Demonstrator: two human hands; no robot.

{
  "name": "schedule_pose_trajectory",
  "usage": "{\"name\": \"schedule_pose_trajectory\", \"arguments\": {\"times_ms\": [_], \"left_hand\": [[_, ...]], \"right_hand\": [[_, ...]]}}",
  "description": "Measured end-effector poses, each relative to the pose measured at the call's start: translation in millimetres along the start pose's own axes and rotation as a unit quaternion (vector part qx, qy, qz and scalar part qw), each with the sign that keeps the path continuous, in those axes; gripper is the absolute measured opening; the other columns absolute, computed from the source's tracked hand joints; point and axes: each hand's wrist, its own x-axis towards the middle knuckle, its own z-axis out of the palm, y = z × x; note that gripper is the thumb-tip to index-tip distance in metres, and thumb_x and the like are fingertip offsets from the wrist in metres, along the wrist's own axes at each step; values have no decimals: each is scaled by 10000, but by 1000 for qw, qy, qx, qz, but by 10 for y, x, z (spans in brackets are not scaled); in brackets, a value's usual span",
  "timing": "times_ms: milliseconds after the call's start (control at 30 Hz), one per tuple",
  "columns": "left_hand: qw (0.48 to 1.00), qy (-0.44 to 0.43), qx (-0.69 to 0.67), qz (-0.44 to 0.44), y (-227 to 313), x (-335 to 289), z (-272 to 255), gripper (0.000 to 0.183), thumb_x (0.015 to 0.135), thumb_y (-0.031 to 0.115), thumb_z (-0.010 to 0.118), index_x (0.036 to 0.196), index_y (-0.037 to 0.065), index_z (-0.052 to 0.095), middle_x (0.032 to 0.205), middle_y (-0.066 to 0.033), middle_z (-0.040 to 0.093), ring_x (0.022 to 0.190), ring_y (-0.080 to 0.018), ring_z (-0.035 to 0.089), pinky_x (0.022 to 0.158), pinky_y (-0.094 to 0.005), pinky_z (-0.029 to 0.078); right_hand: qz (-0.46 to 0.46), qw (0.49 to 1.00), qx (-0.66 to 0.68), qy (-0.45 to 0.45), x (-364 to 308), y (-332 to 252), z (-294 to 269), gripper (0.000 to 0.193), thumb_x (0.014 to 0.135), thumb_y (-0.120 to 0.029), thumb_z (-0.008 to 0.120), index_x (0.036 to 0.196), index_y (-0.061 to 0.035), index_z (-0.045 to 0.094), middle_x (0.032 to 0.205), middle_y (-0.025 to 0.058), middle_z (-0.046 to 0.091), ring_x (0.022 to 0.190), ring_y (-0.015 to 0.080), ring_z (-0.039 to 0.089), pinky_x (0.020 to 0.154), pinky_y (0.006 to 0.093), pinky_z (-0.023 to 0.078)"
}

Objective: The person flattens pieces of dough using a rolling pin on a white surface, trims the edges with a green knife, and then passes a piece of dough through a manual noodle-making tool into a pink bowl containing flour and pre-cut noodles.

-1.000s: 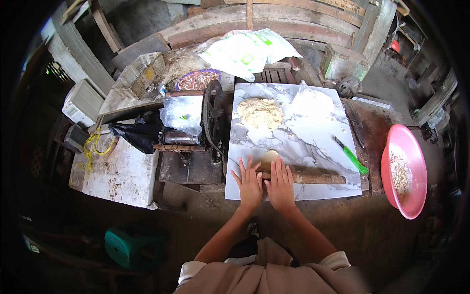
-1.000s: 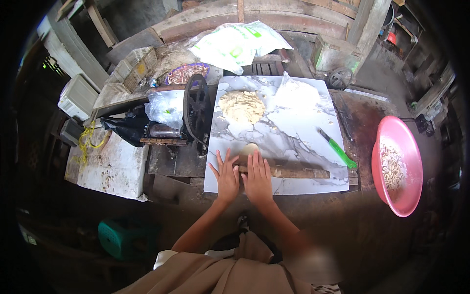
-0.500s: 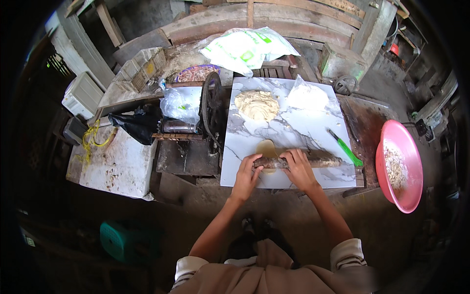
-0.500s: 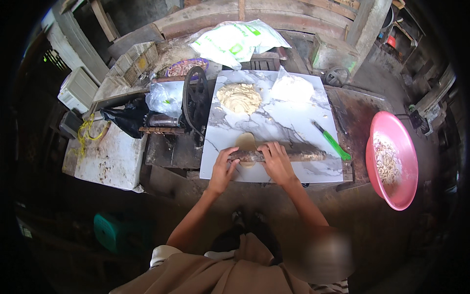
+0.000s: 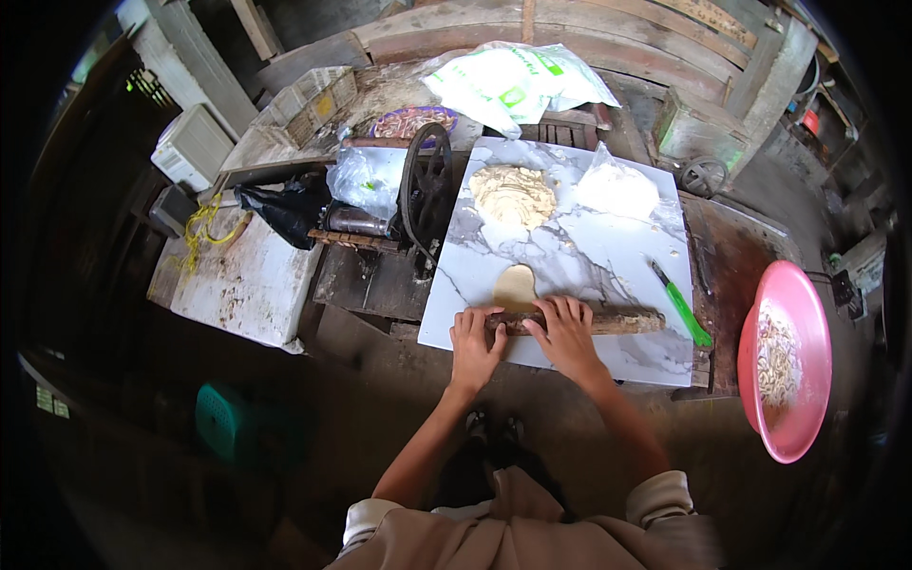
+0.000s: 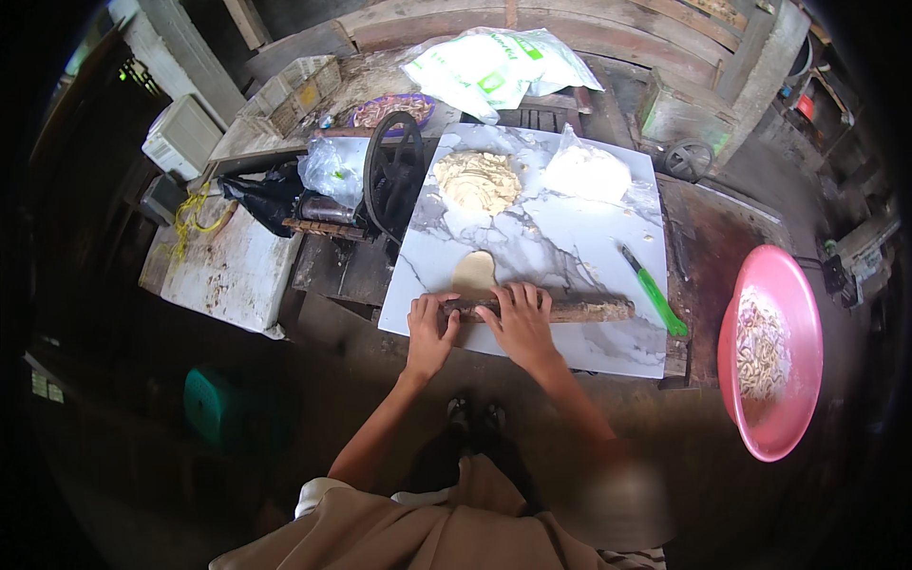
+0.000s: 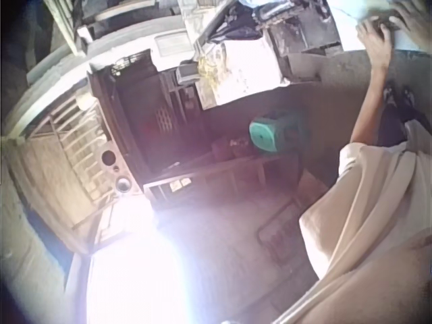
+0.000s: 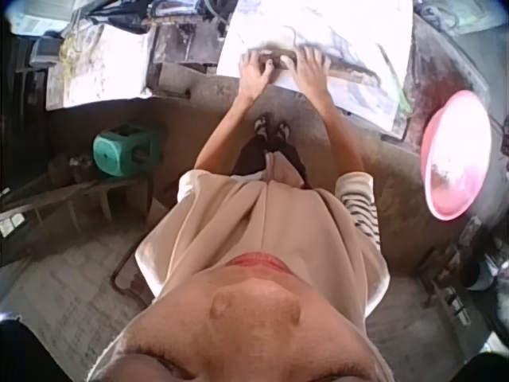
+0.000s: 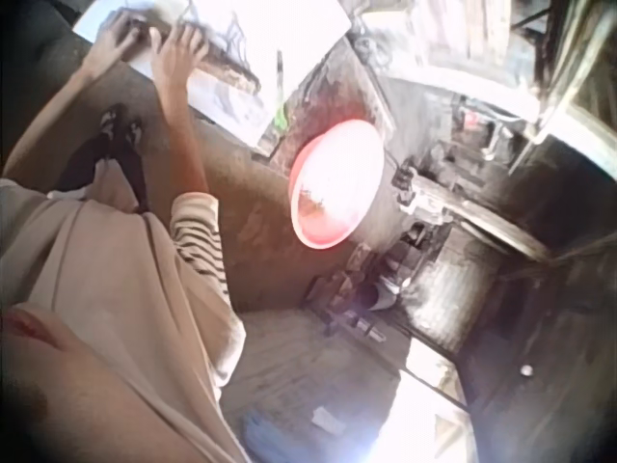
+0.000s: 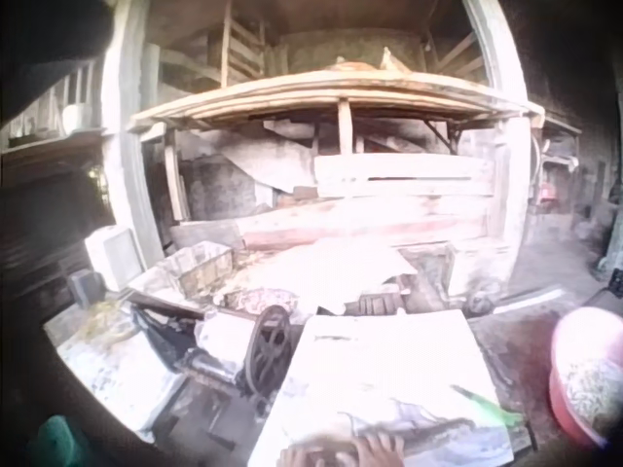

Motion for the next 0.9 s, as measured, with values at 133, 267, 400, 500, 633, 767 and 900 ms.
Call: {"name": "schedule_pose_trajectory", "arguments": {"times_ms": [133, 267, 400, 500, 633, 767, 900], "left_hand": [[995, 60, 59, -55, 54, 102, 124, 141, 835, 185, 554, 920, 73, 543, 892, -88, 496, 922, -261, 468, 772, -404, 338], [986, 75, 111, -97, 49, 168, 136, 110, 815, 153, 540, 876, 64, 515, 898, -83, 503, 905, -254, 482, 765, -410, 335], [982, 85, 85, -144, 80, 244, 128, 148, 790, 111, 518, 924, 56, 490, 937, -77, 514, 910, -254, 475, 772, -410, 325], [983, 112, 94, -111, 113, 355, 147, 229, 758, 77, 508, 982, 44, 472, 985, -77, 509, 943, -264, 450, 787, -414, 307], [974, 150, 118, -122, 29, 480, 223, 294, 739, 57, 502, 1030, 29, 464, 1020, -85, 493, 973, -277, 421, 797, -421, 292], [964, 182, 127, -142, -110, 788, 191, 328, 751, 65, 498, 1076, 39, 465, 1022, -96, 483, 983, -289, 411, 796, -428, 291], [963, 174, 119, -169, -148, 879, 260, 312, 776, 72, 491, 1086, 50, 466, 1007, -101, 479, 980, -299, 410, 796, -433, 297]], "right_hand": [[41, 995, -76, 56, 85, -127, 204, 265, 833, -325, 576, 855, -62, 584, 831, 61, 521, 879, 220, 489, 798, 397, 352], [-3, 994, -65, 85, 215, -94, 261, 188, 804, -255, 578, 765, -73, 554, 748, 51, 509, 791, 208, 492, 725, 390, 354], [-33, 997, -12, 64, 246, -149, 288, 117, 747, -171, 582, 764, -68, 528, 756, 60, 507, 803, 222, 490, 746, 400, 348], [-51, 997, -34, 50, 270, -156, 257, 160, 712, -200, 596, 783, -78, 519, 786, 55, 494, 838, 214, 488, 778, 432, 357], [-46, 996, -70, 27, 392, -224, 224, 252, 683, -191, 608, 877, -71, 501, 888, 79, 492, 922, 232, 482, 913, 507, 322], [-60, 995, -74, 33, 745, -274, 256, 263, 698, -158, 596, 914, -50, 492, 972, 113, 493, 1000, 267, 462, 976, 510, 276], [-45, 996, -81, 6, 921, -116, 373, 324, 690, -208, 618, 952, -52, 509, 994, 110, 510, 1022, 254, 477, 991, 550, 276]]}}
